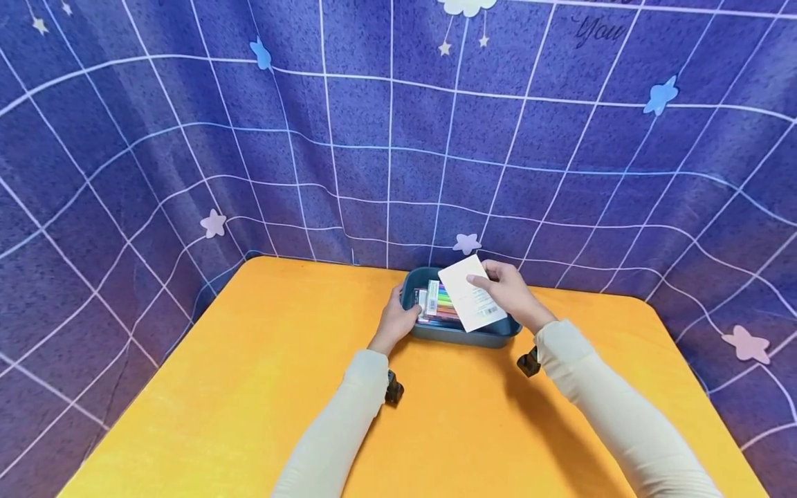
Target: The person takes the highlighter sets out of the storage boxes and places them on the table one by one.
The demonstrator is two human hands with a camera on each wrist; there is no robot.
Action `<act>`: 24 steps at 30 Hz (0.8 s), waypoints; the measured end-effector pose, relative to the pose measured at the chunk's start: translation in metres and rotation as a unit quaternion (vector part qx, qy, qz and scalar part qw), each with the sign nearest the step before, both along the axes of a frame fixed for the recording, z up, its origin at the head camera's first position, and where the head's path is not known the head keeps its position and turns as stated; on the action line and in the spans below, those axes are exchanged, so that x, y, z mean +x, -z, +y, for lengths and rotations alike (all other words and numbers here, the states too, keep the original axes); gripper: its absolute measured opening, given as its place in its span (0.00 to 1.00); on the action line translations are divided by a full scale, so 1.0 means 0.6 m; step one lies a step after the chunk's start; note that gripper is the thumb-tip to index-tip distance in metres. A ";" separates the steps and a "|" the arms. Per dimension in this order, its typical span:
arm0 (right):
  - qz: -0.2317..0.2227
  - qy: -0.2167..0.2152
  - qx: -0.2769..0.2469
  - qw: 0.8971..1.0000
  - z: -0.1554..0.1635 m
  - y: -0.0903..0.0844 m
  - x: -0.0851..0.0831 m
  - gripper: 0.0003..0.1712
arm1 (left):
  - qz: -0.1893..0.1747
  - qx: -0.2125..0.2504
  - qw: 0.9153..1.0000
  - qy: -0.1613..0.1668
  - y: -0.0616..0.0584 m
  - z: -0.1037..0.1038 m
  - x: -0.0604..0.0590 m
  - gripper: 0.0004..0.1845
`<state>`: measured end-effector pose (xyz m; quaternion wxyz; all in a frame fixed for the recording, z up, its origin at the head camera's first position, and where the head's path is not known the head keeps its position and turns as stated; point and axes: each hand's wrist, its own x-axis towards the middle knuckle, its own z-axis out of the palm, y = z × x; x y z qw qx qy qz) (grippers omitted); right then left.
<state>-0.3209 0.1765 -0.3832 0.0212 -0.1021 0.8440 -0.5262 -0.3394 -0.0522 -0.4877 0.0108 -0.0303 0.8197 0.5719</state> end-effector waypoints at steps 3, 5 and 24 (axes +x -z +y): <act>-0.006 0.019 -0.012 1.000 -0.002 0.001 0.003 0.17 | 0.001 0.007 1.000 0.001 -0.001 0.002 0.001 0.36; -0.008 0.024 -0.014 1.000 -0.002 0.000 0.006 0.17 | -0.002 0.006 1.000 0.004 -0.002 0.001 0.001 0.36; -0.013 0.025 -0.042 0.999 -0.019 0.013 0.026 0.13 | -0.012 -0.004 1.000 0.019 0.002 -0.009 0.004 0.35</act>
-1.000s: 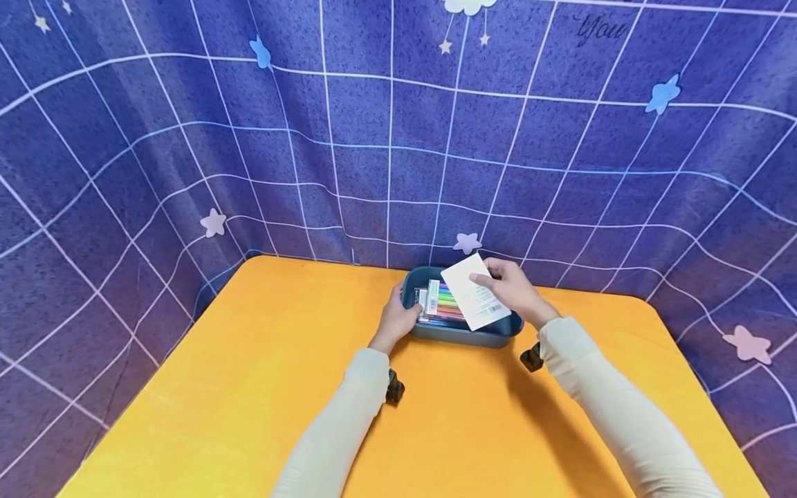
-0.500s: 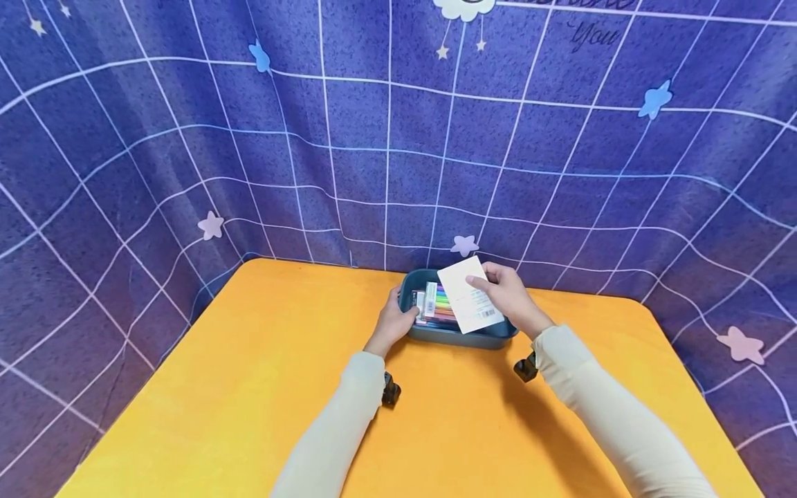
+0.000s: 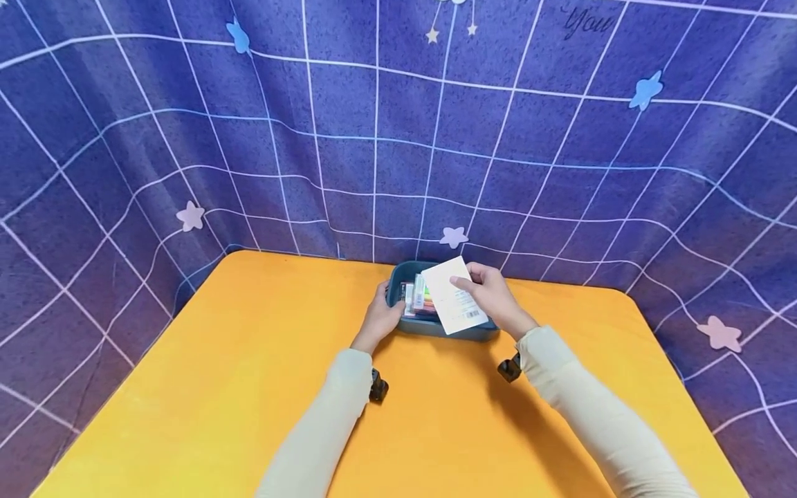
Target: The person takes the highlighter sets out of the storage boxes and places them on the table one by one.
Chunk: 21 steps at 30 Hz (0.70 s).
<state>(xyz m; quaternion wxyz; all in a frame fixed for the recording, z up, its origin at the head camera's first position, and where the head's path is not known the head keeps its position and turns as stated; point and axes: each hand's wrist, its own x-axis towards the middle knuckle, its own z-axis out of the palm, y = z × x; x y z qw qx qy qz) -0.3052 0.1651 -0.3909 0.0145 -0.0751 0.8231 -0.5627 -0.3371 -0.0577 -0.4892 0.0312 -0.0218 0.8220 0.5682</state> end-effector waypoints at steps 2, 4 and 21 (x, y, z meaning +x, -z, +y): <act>0.000 0.003 -0.004 1.000 -0.006 0.003 0.002 0.12 | -0.003 -0.002 1.000 0.007 -0.001 -0.006 0.001 0.36; -0.004 0.004 -0.010 1.000 -0.009 0.004 0.005 0.12 | -0.006 -0.003 1.000 0.012 -0.002 -0.008 0.001 0.36; -0.029 0.019 -0.027 0.999 -0.012 0.004 0.017 0.14 | -0.003 0.009 1.000 0.009 0.006 -0.006 -0.006 0.35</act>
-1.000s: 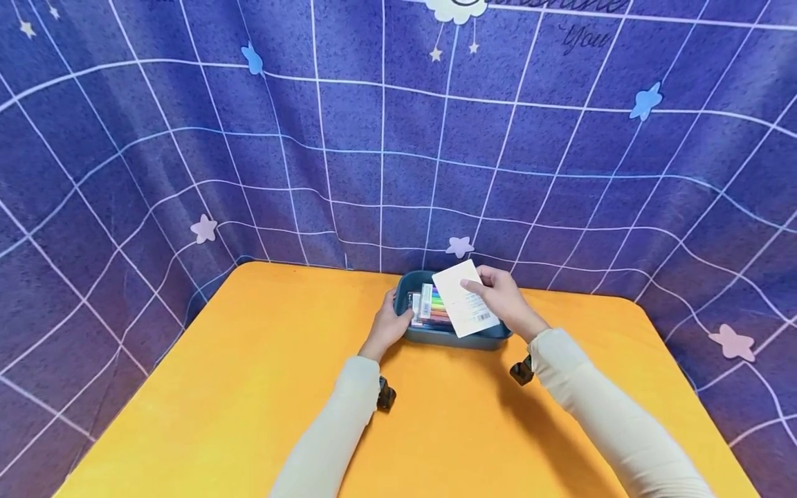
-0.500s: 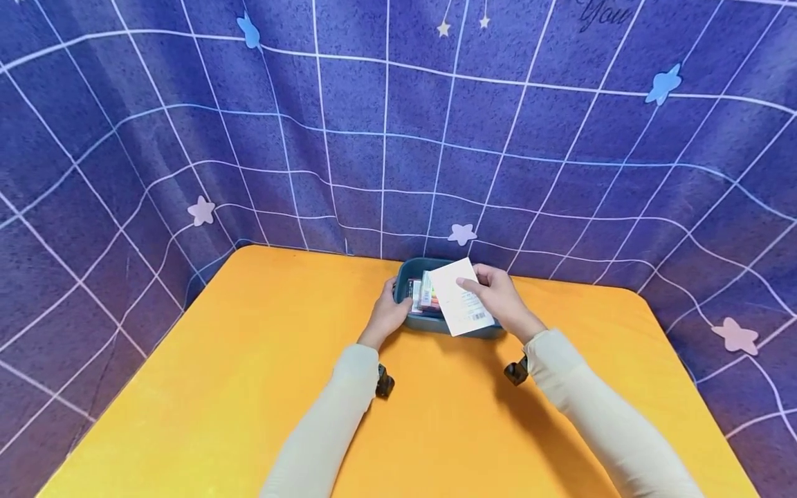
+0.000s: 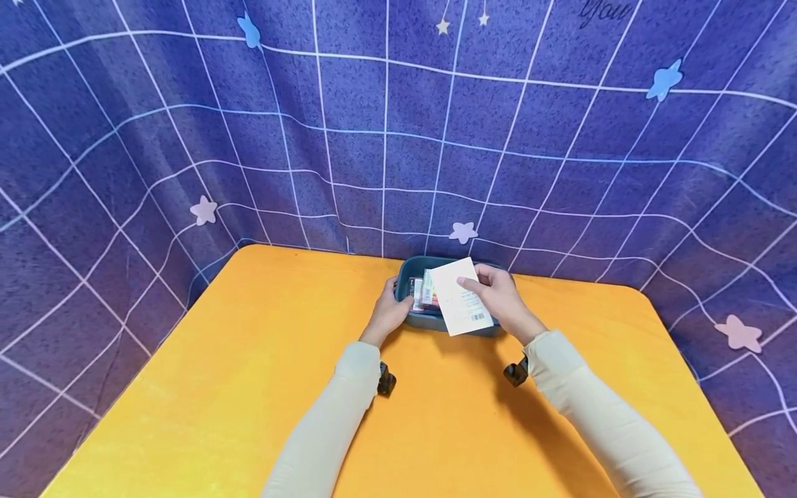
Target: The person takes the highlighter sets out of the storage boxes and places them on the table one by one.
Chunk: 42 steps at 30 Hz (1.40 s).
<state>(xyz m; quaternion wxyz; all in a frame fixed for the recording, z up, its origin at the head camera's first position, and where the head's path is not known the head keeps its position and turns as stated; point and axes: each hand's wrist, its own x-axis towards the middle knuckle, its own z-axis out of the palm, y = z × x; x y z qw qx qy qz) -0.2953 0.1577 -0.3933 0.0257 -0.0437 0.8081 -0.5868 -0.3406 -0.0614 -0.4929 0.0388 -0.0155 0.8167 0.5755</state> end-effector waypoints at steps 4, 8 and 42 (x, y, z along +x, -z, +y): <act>-0.001 0.009 -0.014 1.000 -0.002 0.001 0.001 0.13 | 0.001 0.003 1.000 -0.002 0.001 0.000 0.000 0.35; -0.003 0.012 -0.022 1.000 -0.003 0.004 0.000 0.13 | 0.002 0.006 1.000 -0.002 0.000 -0.001 0.001 0.35; -0.005 0.020 -0.062 0.998 -0.026 0.035 0.009 0.12 | -0.008 0.014 1.000 0.009 -0.005 0.000 0.005 0.35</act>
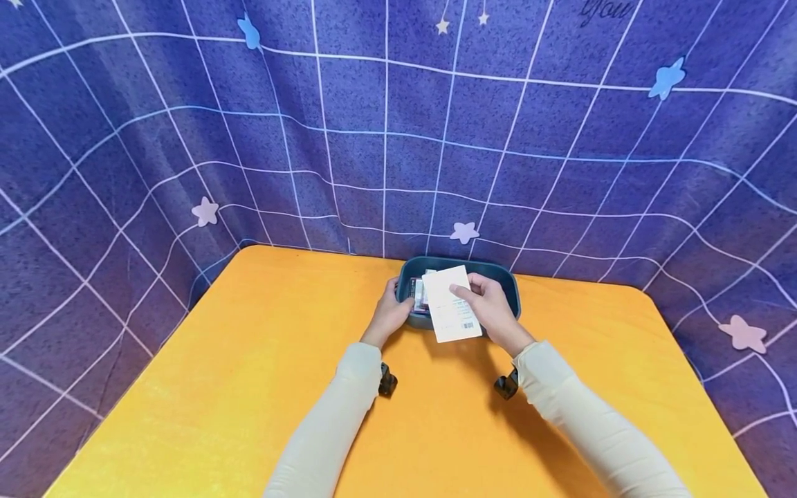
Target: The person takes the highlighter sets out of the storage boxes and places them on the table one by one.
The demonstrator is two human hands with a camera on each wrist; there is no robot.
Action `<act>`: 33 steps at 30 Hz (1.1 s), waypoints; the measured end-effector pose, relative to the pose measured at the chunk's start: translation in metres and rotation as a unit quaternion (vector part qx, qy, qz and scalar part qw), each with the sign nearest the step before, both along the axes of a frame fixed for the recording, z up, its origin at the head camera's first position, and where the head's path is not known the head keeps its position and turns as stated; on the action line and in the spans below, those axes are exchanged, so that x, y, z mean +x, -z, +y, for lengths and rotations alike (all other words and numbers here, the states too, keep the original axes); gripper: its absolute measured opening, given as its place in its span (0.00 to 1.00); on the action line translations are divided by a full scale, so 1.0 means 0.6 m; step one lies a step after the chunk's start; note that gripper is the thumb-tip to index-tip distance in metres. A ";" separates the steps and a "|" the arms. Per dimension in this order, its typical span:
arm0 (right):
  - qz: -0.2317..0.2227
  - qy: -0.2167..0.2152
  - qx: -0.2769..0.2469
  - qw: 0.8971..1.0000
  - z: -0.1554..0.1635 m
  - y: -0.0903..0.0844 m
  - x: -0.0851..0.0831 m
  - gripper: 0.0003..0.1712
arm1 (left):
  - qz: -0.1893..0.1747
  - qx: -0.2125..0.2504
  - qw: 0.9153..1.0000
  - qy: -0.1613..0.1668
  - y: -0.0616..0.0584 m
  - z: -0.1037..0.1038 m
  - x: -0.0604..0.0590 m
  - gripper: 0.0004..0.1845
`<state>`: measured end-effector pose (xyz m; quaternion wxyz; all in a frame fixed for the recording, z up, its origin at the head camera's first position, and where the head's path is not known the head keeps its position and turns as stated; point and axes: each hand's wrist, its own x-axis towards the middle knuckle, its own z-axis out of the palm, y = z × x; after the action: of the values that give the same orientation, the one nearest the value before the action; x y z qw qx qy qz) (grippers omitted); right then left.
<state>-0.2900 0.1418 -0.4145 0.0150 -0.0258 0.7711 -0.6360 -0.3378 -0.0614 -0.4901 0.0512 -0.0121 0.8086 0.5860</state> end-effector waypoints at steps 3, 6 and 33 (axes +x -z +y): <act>-0.002 0.002 0.001 1.000 0.000 0.001 0.003 0.12 | 0.000 -0.004 1.000 -0.003 0.001 0.001 0.000 0.34; -0.004 0.003 0.001 1.000 0.000 0.002 0.004 0.13 | 0.005 -0.007 1.000 -0.005 0.001 0.000 -0.001 0.34; -0.031 -0.014 -0.019 0.999 -0.013 0.017 0.023 0.17 | 0.008 -0.004 1.000 -0.012 0.000 0.003 0.001 0.33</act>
<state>-0.2761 0.1339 -0.4246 0.0469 -0.0174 0.7578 -0.6506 -0.3371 -0.0594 -0.4903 0.0373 -0.0174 0.8110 0.5836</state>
